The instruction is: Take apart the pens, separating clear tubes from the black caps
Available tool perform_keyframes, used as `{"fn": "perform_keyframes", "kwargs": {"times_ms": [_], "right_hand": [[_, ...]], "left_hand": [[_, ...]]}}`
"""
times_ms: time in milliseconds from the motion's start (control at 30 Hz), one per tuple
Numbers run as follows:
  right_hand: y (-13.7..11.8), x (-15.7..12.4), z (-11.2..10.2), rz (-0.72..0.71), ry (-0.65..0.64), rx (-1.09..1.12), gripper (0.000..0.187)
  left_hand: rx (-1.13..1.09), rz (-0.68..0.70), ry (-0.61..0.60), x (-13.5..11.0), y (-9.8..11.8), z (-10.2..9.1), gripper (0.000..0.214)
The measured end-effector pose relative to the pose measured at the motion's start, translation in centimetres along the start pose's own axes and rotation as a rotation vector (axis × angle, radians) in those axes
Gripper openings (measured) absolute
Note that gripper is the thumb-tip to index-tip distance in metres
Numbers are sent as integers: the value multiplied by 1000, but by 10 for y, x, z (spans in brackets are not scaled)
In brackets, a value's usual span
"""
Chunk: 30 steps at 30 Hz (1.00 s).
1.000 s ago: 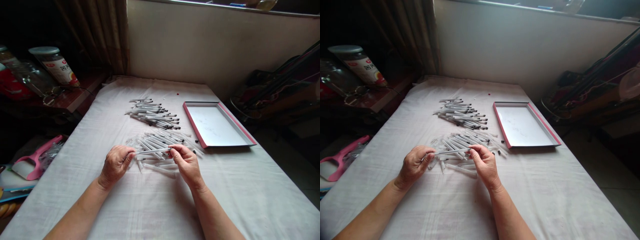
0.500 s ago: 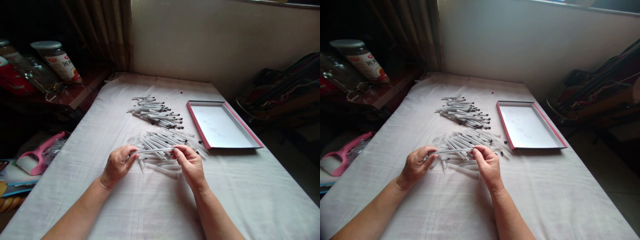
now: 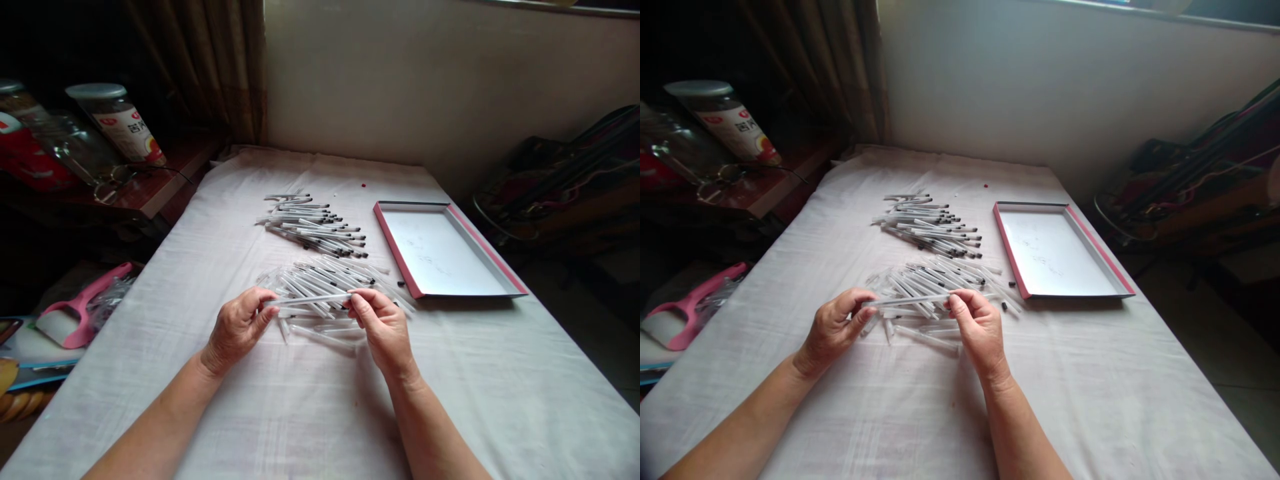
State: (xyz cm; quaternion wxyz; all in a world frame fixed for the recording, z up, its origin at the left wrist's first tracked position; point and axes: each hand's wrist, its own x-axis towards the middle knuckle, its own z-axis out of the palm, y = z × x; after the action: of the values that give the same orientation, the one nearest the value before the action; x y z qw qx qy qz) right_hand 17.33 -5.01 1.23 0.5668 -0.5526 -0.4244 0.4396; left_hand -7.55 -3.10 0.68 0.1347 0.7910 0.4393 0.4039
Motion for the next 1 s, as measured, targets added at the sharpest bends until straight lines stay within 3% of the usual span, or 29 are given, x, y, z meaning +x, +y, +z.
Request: {"fn": "perform_keyframes", "kwargs": {"times_ms": [167,333,500,633,833,1000], "right_hand": [[2,0,0,-2,16,-1,30],[2,1,-1,-3,9,3,29],[1,0,-1,-3,13,6,28],[1,0,-1,-7,8,5,27],[-1,-1,0,-4,1,-9,29],[-1,-1,1,0,5,2,27]], "left_hand": [[-22,-54,-17,-2,-1,2,27],[-11,6,1,-2,-1,3,17],[-28,-52,1,-2,-1,4,24],[-34,-38,3,-2,0,4,16],[-35,-93,-15,-2,-1,3,25],[-43,-15,15,-3,-2,5,15]]}}
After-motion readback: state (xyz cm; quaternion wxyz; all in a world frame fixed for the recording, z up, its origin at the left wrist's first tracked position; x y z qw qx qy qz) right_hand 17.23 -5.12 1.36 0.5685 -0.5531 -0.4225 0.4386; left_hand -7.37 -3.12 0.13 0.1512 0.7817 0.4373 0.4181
